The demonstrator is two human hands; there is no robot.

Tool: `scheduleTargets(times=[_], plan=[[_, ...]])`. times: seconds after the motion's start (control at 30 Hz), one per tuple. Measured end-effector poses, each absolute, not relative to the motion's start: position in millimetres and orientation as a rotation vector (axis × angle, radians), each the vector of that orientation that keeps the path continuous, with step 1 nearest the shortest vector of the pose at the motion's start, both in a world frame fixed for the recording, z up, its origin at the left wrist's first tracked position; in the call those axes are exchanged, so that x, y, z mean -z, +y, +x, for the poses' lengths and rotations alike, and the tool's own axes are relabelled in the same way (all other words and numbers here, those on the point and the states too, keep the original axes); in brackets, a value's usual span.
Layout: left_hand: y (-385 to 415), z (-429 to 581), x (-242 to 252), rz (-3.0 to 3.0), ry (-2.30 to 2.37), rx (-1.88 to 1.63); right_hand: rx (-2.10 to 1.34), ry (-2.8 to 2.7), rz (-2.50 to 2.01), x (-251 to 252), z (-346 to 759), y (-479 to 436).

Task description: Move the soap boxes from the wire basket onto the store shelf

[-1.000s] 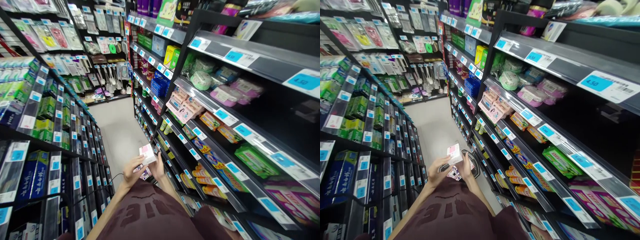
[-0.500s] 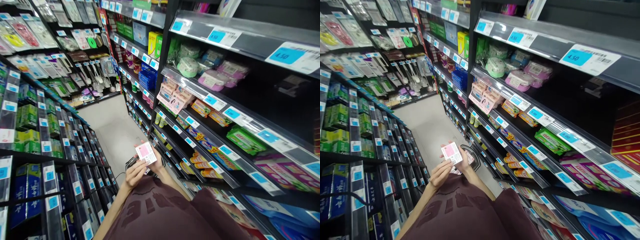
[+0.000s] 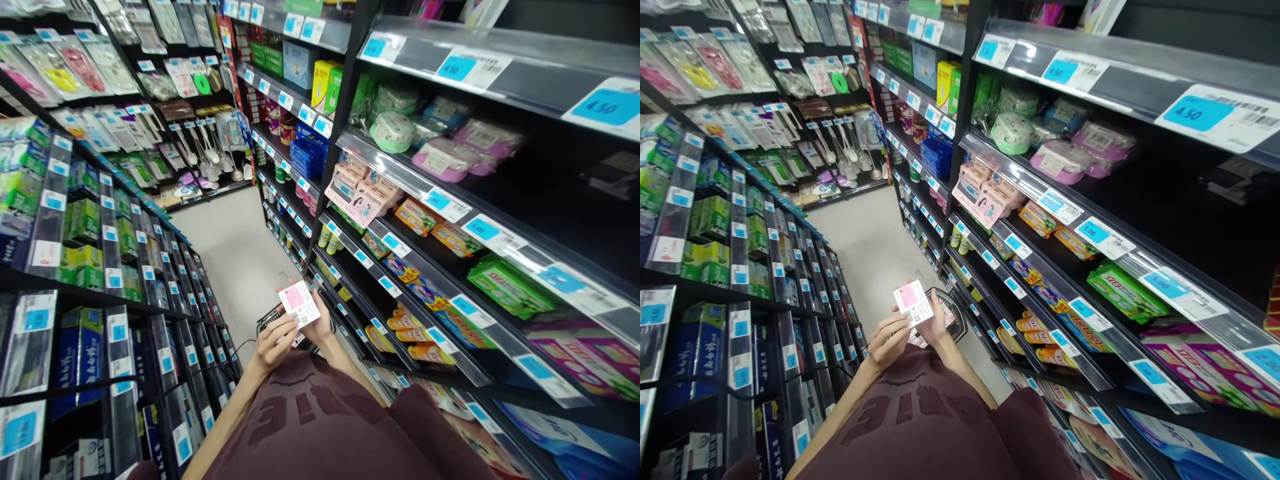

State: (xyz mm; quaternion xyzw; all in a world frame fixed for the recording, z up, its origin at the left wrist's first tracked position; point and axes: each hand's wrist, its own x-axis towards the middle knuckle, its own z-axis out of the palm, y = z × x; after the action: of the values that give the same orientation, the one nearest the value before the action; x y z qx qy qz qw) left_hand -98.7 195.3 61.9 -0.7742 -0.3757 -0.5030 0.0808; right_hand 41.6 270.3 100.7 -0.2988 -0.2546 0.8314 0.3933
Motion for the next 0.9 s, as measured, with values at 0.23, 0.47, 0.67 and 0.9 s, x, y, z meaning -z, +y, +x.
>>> scheduleTargets(times=[0.23,0.47,0.67,0.9], plan=[[195.9,-87.0,-88.9,-1.972,-1.368,1.832,-2.145,-0.616,-0.706,-98.8,39.8,265.0],[193.8,-87.5,-90.1,-1.467,-1.86,2.509,-2.094,-0.602,-0.533,-89.6,34.8,268.3],[199.8,-89.9,-87.5,-0.723,-2.171,3.096,-2.03,-0.663,-0.591,-88.8,35.5,264.6],[201.3,-89.1,-91.3,-0.552,-2.165,3.401,-1.878,-0.832,-0.667,-87.7,31.7,262.8]])
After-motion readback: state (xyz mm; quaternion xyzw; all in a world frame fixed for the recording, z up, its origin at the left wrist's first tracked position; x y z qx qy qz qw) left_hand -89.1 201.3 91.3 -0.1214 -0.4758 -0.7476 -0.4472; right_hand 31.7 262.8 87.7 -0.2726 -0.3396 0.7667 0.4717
